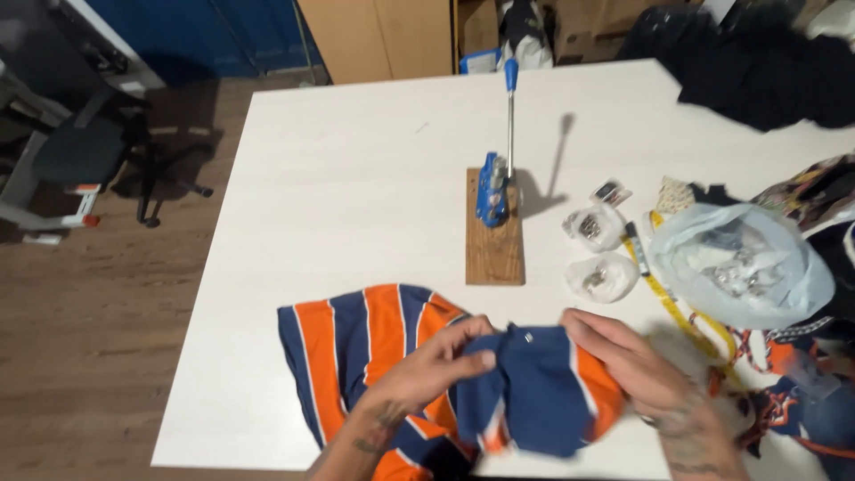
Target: Using a manual hand press to attach metal rivets to a striped garment.
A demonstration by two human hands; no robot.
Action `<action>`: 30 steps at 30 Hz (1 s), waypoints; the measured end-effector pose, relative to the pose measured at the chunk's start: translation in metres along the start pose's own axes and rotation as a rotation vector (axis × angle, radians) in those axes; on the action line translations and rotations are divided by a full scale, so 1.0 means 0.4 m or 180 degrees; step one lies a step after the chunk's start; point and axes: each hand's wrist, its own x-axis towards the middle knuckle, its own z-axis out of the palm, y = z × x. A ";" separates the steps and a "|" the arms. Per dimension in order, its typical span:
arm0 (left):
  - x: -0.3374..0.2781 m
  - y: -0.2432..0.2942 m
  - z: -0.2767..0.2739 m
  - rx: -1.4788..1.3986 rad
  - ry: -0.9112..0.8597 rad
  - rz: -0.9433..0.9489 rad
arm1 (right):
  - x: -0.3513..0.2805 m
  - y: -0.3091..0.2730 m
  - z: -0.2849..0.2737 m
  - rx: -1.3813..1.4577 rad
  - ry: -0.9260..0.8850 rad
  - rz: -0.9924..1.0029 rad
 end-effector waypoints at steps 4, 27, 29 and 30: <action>0.041 -0.236 -0.003 -0.1192 0.1076 -0.0872 | 0.278 0.262 0.038 0.0444 -0.0664 -0.0059; 0.593 -0.724 -0.411 0.0419 0.2903 -0.0706 | 1.094 0.260 0.181 -0.0644 0.0504 -0.1242; 0.650 -0.711 -0.462 0.0402 0.3058 -0.0621 | 1.124 0.194 0.200 -0.0809 0.0627 -0.1651; 0.657 -0.708 -0.457 0.0386 0.3096 -0.0639 | 1.144 0.198 0.189 -0.0835 0.0592 -0.1638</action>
